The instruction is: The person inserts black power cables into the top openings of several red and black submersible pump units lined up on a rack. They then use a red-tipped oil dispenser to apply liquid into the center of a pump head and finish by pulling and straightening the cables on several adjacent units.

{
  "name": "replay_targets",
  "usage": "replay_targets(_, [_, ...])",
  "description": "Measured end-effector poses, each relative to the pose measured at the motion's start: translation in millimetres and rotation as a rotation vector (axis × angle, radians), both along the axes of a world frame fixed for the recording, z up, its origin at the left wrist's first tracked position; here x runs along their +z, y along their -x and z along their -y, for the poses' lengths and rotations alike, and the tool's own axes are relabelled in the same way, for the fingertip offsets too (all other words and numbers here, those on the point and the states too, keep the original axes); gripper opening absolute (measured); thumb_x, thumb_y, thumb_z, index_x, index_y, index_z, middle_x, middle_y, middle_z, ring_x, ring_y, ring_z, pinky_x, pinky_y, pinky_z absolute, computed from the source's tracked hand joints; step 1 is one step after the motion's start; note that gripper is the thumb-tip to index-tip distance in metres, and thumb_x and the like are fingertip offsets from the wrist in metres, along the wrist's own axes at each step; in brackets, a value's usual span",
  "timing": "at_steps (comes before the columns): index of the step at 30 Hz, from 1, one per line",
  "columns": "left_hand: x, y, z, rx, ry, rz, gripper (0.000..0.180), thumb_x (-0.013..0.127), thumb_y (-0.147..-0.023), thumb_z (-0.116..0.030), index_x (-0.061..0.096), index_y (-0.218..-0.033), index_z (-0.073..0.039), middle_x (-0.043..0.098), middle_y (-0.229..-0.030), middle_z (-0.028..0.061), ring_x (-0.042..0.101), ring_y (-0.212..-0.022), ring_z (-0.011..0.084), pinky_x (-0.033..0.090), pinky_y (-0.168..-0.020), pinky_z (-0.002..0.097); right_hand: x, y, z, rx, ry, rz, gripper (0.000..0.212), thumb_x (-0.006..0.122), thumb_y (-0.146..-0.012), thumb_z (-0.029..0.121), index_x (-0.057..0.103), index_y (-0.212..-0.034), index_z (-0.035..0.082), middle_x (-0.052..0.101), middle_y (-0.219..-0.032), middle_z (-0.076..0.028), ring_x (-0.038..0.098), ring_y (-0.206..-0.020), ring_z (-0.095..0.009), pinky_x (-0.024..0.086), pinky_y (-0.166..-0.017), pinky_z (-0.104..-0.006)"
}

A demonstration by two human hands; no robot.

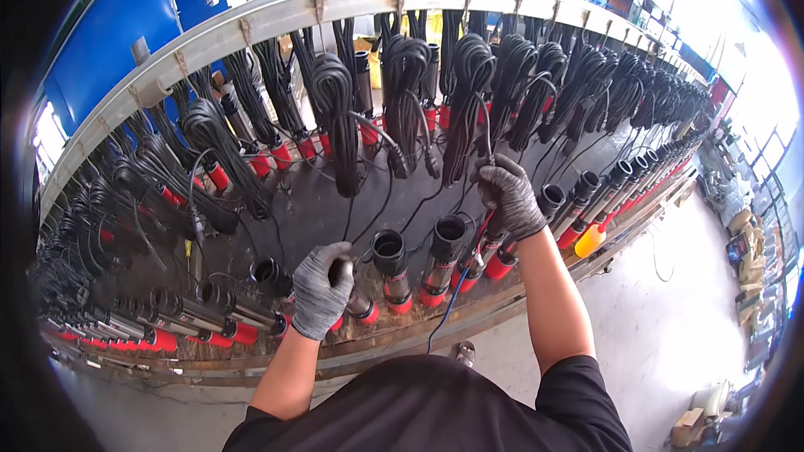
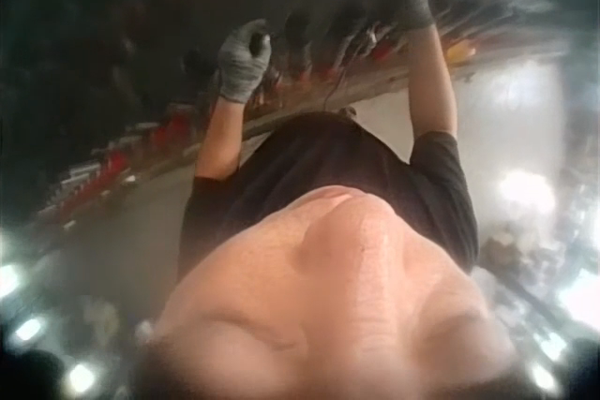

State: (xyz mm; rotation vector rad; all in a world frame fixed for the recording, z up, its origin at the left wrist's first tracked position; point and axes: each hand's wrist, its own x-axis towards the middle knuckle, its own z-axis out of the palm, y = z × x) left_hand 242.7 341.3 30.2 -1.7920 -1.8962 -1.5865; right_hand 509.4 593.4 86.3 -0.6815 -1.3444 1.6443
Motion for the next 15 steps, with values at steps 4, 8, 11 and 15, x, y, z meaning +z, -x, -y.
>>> replay_targets(4, [17.0, -15.8, 36.7, -0.098, 0.055, -0.059, 0.027, 0.071, -0.084, -0.001, 0.071, -0.111, -0.006, 0.072, -0.101, 0.0145, 0.071, -0.09, 0.0337, 0.058, -0.079, 0.0413, -9.0, -1.1, -9.4, 0.072, 0.011, -0.052, 0.032, 0.063, -0.094, 0.023, 0.069, -0.114, -0.002, 0.073, -0.098, -0.01, 0.056, -0.06, -0.012, 0.042, -0.053, -0.0245])
replay_targets(8, [13.7, -29.9, 63.4, -0.159, 0.116, -0.089, 0.021, 0.073, -0.085, -0.004, 0.071, -0.106, -0.006, 0.073, -0.102, 0.014, 0.071, -0.09, 0.0346, 0.058, -0.08, 0.0416, -7.3, -4.4, -11.1, 0.081, -0.019, 0.098, 0.036, 0.066, -0.093, 0.025, 0.072, -0.113, -0.005, 0.069, -0.079, -0.01, 0.058, -0.061, -0.014, 0.046, -0.058, -0.0275])
replay_targets(11, [-1.4, -36.2, 74.9, -0.146, 0.106, -0.106, 0.015, 0.075, -0.083, -0.008, 0.069, -0.097, -0.006, 0.073, -0.098, 0.0123, 0.07, -0.086, 0.0343, 0.057, -0.078, 0.043, -2.2, -0.2, -4.2, 0.025, -0.005, 0.093, 0.036, 0.066, -0.093, 0.025, 0.073, -0.111, -0.006, 0.068, -0.076, -0.01, 0.06, -0.063, -0.015, 0.049, -0.061, -0.0282])
replay_targets(15, [-3.0, -42.0, 79.4, -0.12, 0.081, -0.127, 0.013, 0.074, -0.083, -0.007, 0.067, -0.093, -0.007, 0.072, -0.092, 0.0106, 0.068, -0.079, 0.0327, 0.055, -0.072, 0.0438, -3.1, -0.6, -7.6, 0.044, 0.012, 0.08, 0.037, 0.067, -0.095, 0.028, 0.073, -0.111, -0.004, 0.069, -0.076, -0.009, 0.063, -0.066, -0.015, 0.05, -0.062, -0.0271])
